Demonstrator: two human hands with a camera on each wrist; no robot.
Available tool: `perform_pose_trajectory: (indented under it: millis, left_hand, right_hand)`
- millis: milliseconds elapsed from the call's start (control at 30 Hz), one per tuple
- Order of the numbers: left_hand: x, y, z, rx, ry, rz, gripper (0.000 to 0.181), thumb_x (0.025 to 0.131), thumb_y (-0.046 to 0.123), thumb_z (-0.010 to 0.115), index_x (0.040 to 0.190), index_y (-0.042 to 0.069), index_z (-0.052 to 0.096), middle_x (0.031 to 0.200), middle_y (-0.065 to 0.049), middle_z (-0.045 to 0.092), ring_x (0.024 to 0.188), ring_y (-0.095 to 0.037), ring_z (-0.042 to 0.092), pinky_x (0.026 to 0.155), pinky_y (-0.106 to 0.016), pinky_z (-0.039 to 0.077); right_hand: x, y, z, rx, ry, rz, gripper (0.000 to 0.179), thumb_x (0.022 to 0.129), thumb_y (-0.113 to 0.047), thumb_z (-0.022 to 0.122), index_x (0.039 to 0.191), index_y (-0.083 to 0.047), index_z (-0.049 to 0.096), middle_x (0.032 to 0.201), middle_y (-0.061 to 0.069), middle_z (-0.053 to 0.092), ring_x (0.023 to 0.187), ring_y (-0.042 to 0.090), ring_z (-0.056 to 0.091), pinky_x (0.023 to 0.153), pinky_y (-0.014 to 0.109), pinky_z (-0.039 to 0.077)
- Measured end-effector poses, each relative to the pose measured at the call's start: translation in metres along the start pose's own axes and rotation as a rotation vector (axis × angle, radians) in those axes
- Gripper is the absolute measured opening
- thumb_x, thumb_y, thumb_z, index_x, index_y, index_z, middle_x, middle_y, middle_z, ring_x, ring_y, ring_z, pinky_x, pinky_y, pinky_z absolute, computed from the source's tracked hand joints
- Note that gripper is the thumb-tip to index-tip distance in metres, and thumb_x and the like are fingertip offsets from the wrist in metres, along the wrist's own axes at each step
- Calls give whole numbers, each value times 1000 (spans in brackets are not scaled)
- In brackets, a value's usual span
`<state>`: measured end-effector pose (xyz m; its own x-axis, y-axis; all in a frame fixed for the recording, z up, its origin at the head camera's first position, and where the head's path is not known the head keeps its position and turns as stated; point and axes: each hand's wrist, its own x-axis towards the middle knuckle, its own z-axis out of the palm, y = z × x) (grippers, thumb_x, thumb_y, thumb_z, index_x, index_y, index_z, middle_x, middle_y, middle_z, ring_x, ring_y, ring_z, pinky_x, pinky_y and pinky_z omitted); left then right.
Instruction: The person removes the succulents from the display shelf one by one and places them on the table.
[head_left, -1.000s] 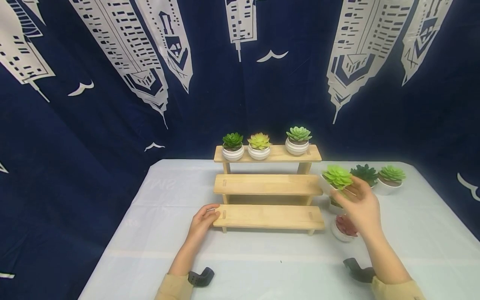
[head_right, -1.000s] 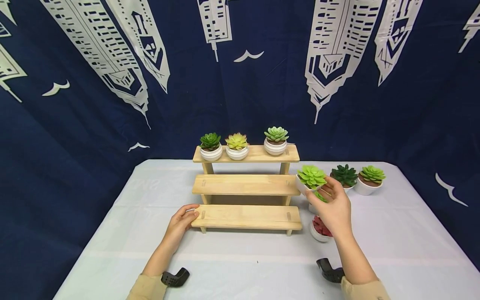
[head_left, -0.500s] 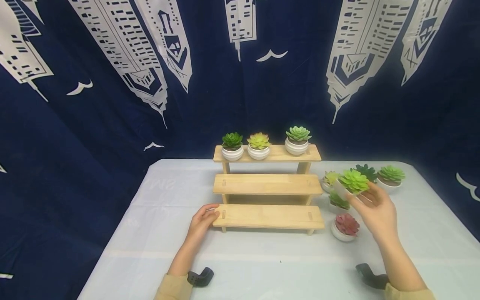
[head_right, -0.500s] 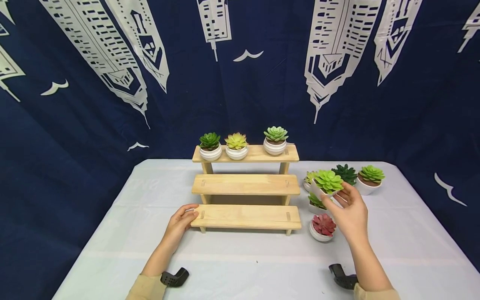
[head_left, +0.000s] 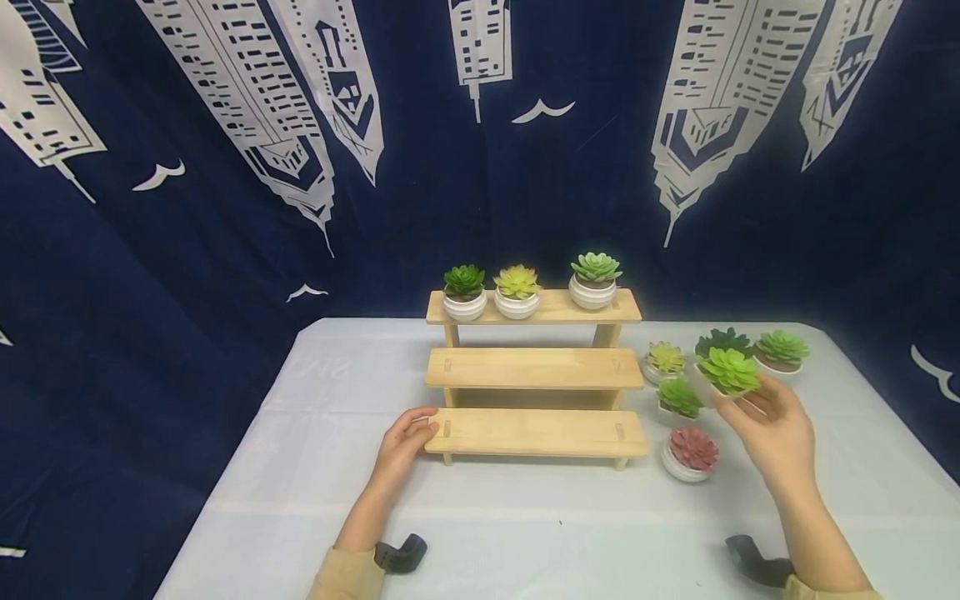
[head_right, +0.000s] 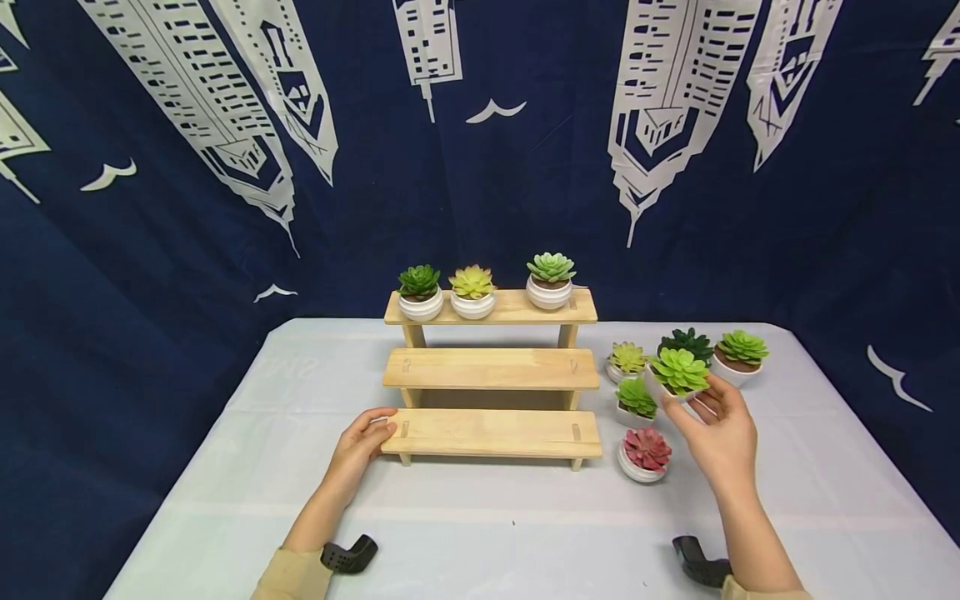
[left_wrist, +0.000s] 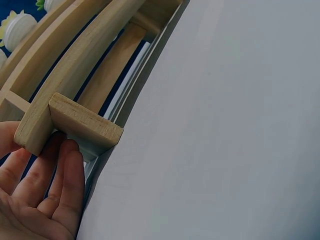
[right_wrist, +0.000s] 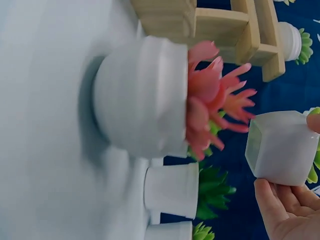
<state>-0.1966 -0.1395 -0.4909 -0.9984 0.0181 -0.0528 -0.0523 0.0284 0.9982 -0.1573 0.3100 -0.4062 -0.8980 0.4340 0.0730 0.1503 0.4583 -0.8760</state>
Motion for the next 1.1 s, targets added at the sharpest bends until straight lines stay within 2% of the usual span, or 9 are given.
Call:
perform_pose_trajectory:
  millis: [133,300,400,533,633,700,833,933,1100]
  left_hand:
    - [-1,-1,1,0,10,12,34,91,15,59,122,3,55,110,-14,65,95,-18,62,85,-29,46]
    - [0,-1,0,-20,8,15,32,91,14,59,121,3,56,109,-14,65,94,-18,62,83,-29,47]
    - [0,-1,0,-13,7,21,32,91,14,59,122,3,56,110,-15,65,95,-18,62,83,-28,47]
    - [-1,0,0,-11,11,23,33,91,14,59,122,3,56,110,-15,65,95,-18,62,84,-29,47]
    - [-1,0,1,-24,13,8,32,91,13,60,121,5,57,109,-14,65,95,-18,62,84,-30,47]
    - [-1,0,1,-14,9,3,33,91,14,59,122,5,56,110,-13,65,96,-18,62,85,-29,46]
    - [-1,0,1,-12,4,1,35,92,15,60,124,4,55,112,-14,64,96,-16,61,85,-28,46]
    - [0,-1,1,-30,4,9,34,91,14,60,123,2,55,110,-14,65,94,-15,62,83,-27,47]
    - [0,-2,1,-26,7,28,34,91,14,60,122,1,55,107,-13,66,91,-15,62,81,-26,48]
  right_hand:
    - [12,26,0,-15,41,21,76,86,-36,66,146,-9,28,141,22,39,124,31,46,84,20,48]
    - [40,79,-3,-19,60,21,81,83,-42,69,148,-19,27,143,17,38,121,18,49,80,17,48]
    - [57,106,-4,-39,62,18,84,82,-46,69,148,-22,24,144,17,37,122,21,49,77,14,48]
    - [68,125,-3,-59,58,25,87,81,-48,68,149,-18,23,145,19,36,124,29,46,74,11,47]
    - [68,125,-4,-60,46,33,89,82,-47,68,149,-13,22,145,21,35,124,29,46,74,10,46]
    - [64,120,-5,-61,41,28,89,82,-46,68,148,-8,22,143,23,36,118,20,51,73,9,45]
    - [37,77,-9,-44,4,71,84,88,-36,65,147,1,18,143,29,33,122,28,48,81,10,43]
    - [23,52,-11,-42,-30,108,80,91,-30,61,146,6,16,143,31,29,126,45,36,85,11,42]
    - [26,58,-12,-77,-70,93,81,91,-31,60,144,10,15,139,35,32,122,46,38,72,9,43]
